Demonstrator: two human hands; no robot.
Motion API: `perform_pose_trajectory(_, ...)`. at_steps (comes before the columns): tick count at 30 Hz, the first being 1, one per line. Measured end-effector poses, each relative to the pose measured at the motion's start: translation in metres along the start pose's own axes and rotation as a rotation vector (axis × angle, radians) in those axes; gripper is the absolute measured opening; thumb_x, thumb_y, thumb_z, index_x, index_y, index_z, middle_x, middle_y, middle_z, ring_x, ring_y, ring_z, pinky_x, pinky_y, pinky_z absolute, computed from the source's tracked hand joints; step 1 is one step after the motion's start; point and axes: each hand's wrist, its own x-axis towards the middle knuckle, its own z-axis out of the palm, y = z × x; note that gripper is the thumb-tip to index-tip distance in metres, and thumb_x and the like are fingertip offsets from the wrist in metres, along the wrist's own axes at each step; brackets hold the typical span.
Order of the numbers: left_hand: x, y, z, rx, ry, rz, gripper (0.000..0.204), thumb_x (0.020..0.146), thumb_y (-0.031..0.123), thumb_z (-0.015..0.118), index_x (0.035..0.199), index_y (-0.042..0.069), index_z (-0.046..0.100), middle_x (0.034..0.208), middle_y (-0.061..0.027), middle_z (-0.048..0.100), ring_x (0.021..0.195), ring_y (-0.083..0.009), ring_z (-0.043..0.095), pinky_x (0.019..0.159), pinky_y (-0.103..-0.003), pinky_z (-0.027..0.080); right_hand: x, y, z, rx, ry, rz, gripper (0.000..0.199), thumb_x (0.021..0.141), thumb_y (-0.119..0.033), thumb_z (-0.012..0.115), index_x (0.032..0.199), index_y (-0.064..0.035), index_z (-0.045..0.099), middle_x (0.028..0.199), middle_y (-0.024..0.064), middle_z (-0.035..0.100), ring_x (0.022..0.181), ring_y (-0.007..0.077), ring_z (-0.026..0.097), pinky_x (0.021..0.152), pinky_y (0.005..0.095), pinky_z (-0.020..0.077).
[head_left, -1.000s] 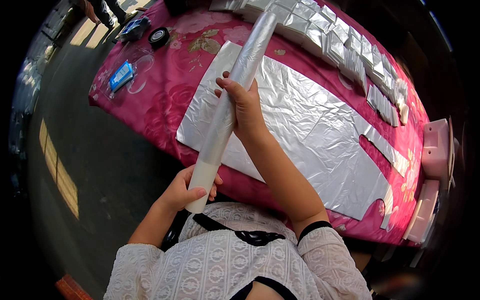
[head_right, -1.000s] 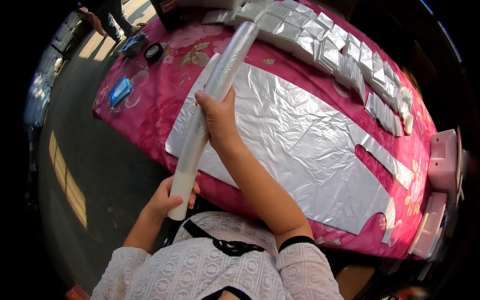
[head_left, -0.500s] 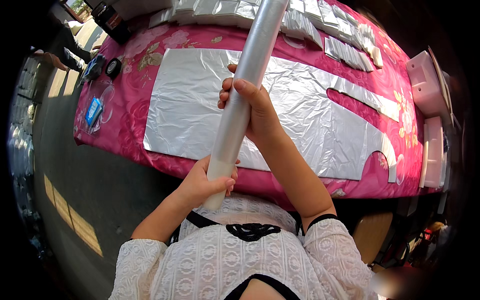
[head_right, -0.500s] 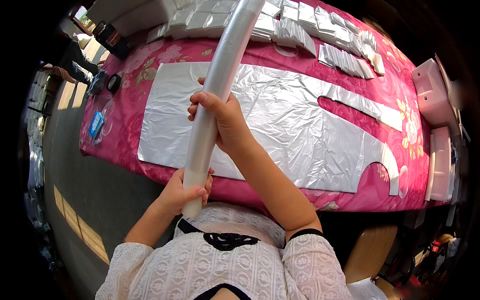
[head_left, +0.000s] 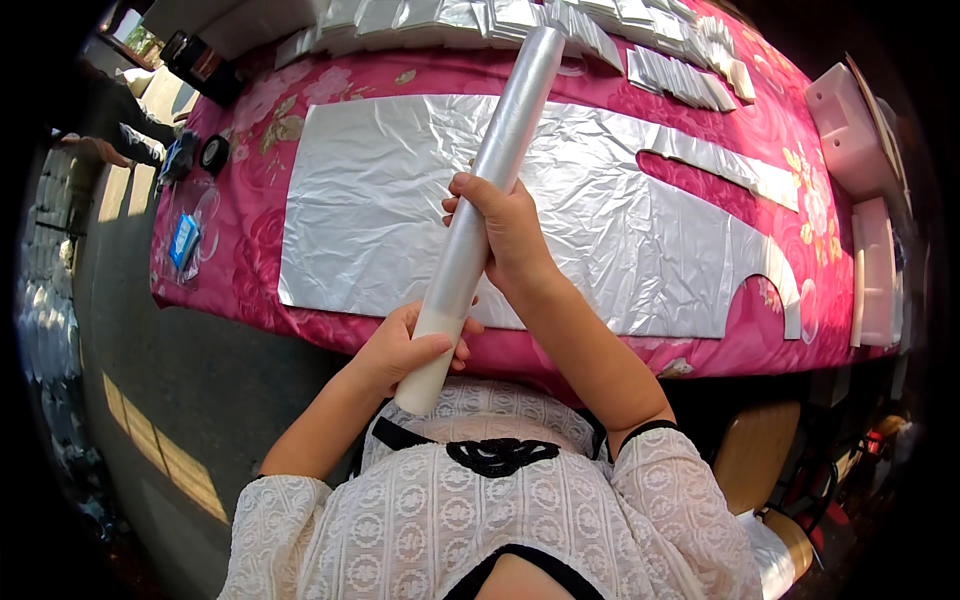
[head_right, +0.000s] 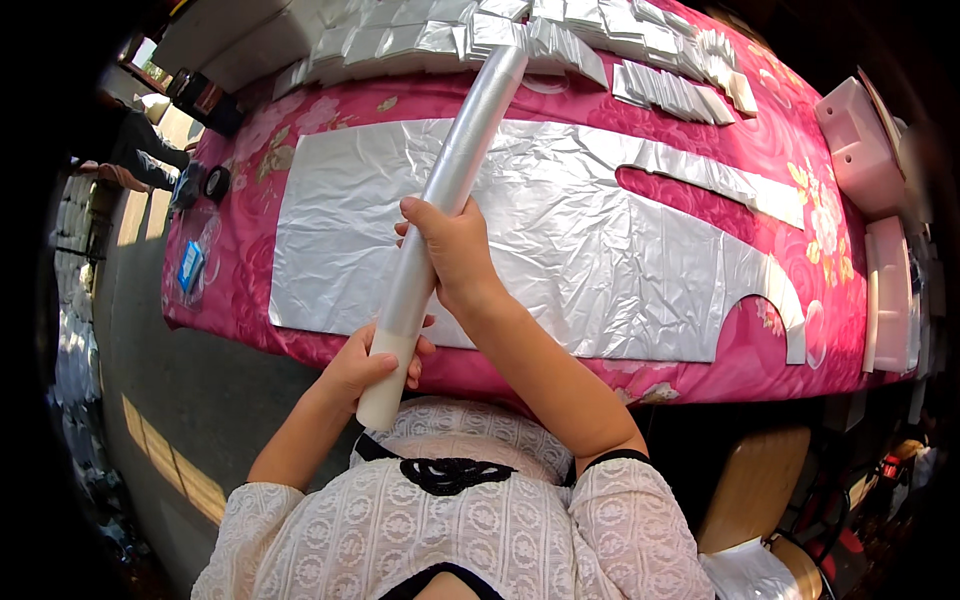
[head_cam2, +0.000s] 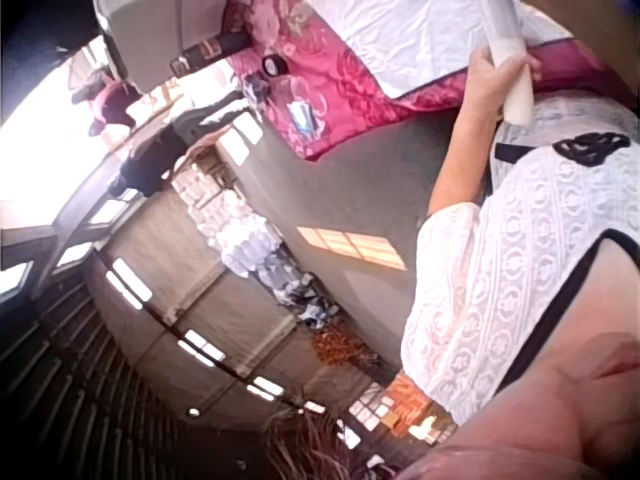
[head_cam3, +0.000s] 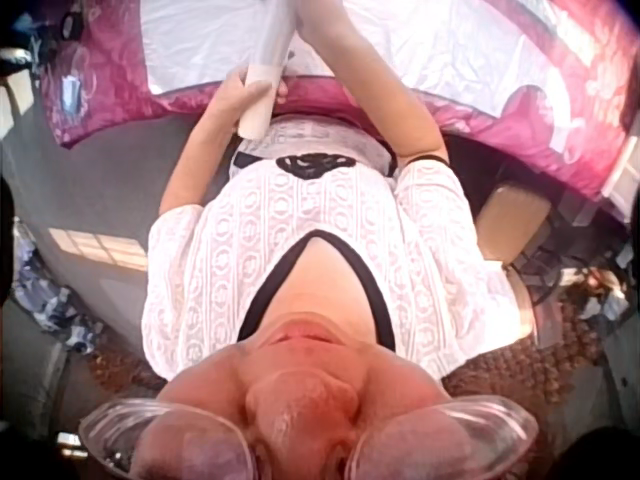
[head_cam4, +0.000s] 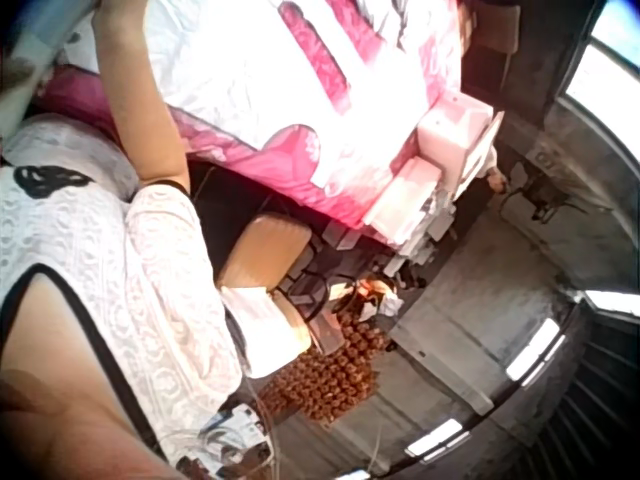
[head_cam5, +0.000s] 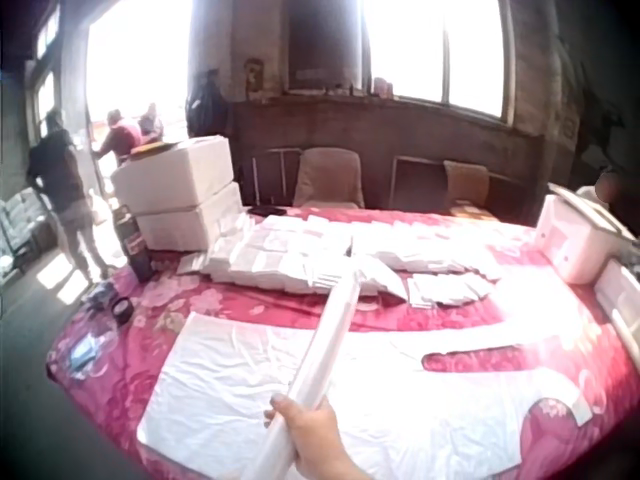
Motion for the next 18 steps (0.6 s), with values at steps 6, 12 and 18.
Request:
perform_pose_trajectory(6, 0.003, -0.002, -0.003, -0.117, -0.038, 0.002, 0.063, 0.085, 0.041, 0.053, 0.129, -0.001, 0.037, 0.107, -0.0102, 0.058, 0.079, -0.0148, 0.061, 0.072, -0.028, 0.052, -0.006, 0.020, -0.012, -0.051, 0.077, -0.027, 0.050, 0.075, -0.017, 0.066, 0.109, 0.0035, 0.035, 0.091, 0.0125, 0.051, 0.078, 0.0172, 0.057, 0.067, 0.0324, 0.0503)
perform_pose_trajectory(12, 0.013, -0.017, -0.013, 0.130, 0.257, -0.156, 0.054, 0.092, 0.051, 0.031, 0.107, 0.003, 0.050, 0.081, -0.0065, 0.058, 0.068, -0.0131, 0.058, 0.060, -0.028, 0.050, -0.004, 0.046, -0.026, -0.078, 0.069, 0.033, 0.053, 0.075, -0.016, 0.069, 0.112, 0.0026, 0.035, 0.092, 0.0118, 0.052, 0.080, 0.0175, 0.057, 0.069, 0.0321, 0.0502)
perform_pose_trajectory(18, -0.024, -0.034, -0.034, 0.164, 0.069, -0.232, 0.061, 0.084, 0.059, 0.046, 0.106, 0.002, 0.051, 0.075, -0.0055, 0.057, 0.062, -0.0124, 0.056, 0.055, -0.026, 0.049, 0.060, -0.015, -0.092, -0.189, 0.208, -0.129, 0.048, 0.075, -0.020, 0.069, 0.110, 0.0008, 0.044, 0.094, 0.0098, 0.057, 0.080, 0.0148, 0.056, 0.071, 0.0289, 0.0461)
